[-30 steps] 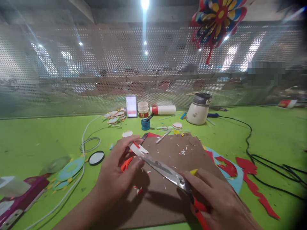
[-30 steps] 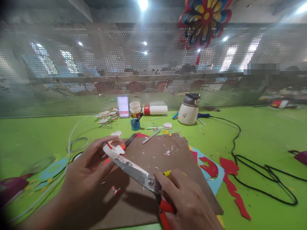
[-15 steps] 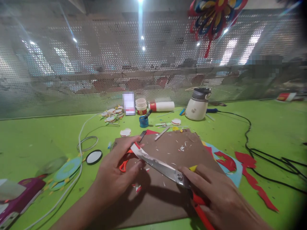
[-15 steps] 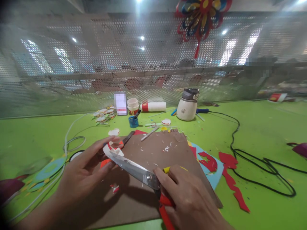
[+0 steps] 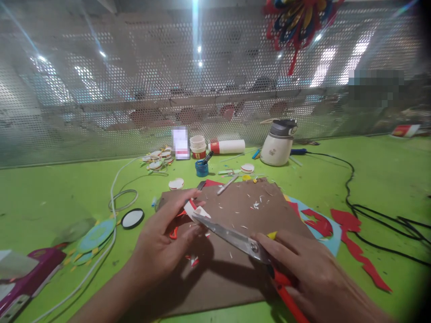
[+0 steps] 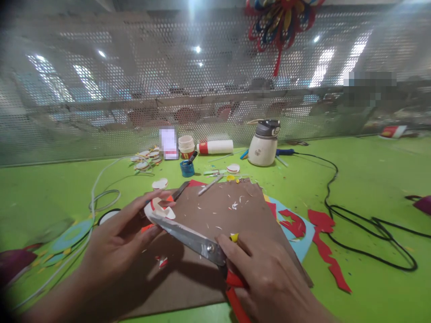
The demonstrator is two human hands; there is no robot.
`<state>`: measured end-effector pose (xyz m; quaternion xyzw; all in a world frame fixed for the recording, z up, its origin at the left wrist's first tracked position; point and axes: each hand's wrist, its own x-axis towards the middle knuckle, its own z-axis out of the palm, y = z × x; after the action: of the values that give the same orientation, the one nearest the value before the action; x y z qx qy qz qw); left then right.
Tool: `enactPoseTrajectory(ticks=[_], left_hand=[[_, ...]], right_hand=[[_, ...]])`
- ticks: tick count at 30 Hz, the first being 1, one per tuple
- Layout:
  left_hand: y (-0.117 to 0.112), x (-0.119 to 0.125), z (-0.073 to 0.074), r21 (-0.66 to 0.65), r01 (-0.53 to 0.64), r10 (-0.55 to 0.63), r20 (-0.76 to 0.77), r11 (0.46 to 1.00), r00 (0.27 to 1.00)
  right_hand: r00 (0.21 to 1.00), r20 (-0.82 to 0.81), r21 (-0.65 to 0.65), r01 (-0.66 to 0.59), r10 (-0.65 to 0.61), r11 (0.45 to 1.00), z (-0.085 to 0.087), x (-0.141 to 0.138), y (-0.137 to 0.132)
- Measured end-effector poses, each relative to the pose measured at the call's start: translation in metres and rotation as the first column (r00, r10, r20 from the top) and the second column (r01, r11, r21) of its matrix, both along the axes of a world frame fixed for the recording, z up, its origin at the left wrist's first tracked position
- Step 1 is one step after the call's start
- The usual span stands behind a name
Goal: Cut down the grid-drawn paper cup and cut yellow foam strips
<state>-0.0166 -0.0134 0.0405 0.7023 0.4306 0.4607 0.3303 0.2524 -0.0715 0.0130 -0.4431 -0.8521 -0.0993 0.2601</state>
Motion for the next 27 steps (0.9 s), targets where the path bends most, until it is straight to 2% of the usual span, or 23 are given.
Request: enactPoseTrajectory(ticks=[4, 8, 10, 27], left_hand=[[-0.001, -0.001, 0.003, 0.009, 0.024, -0.024, -0.026, 1.0, 0.999], [-0.002, -0.001, 0.006, 0.031, 0.025, -0.024, -0.043, 0.999, 0.999], [-0.002, 0.0, 0.006, 0.037, 0.015, -0.014, -0.035, 0.999, 0.999], [-0.004, 0.001, 0.006, 0.057, -0.028, 0.031, -0.051, 0.998, 0.998]], right_hand=[[1.0, -0.008, 0.002, 0.015, -0.015, 1.0, -0.003, 0.002, -0.002], [0.999, 0.024, -0.148, 0.029, -0.026, 0.989, -0.009, 0.007, -0.005], [0.999, 0.026, -0.183, 0.032, -0.028, 0.983, -0.012, 0.008, -0.005], [0.999, -0.047, -0.216, 0.016, -0.026, 0.976, -0.016, 0.009, -0.009]])
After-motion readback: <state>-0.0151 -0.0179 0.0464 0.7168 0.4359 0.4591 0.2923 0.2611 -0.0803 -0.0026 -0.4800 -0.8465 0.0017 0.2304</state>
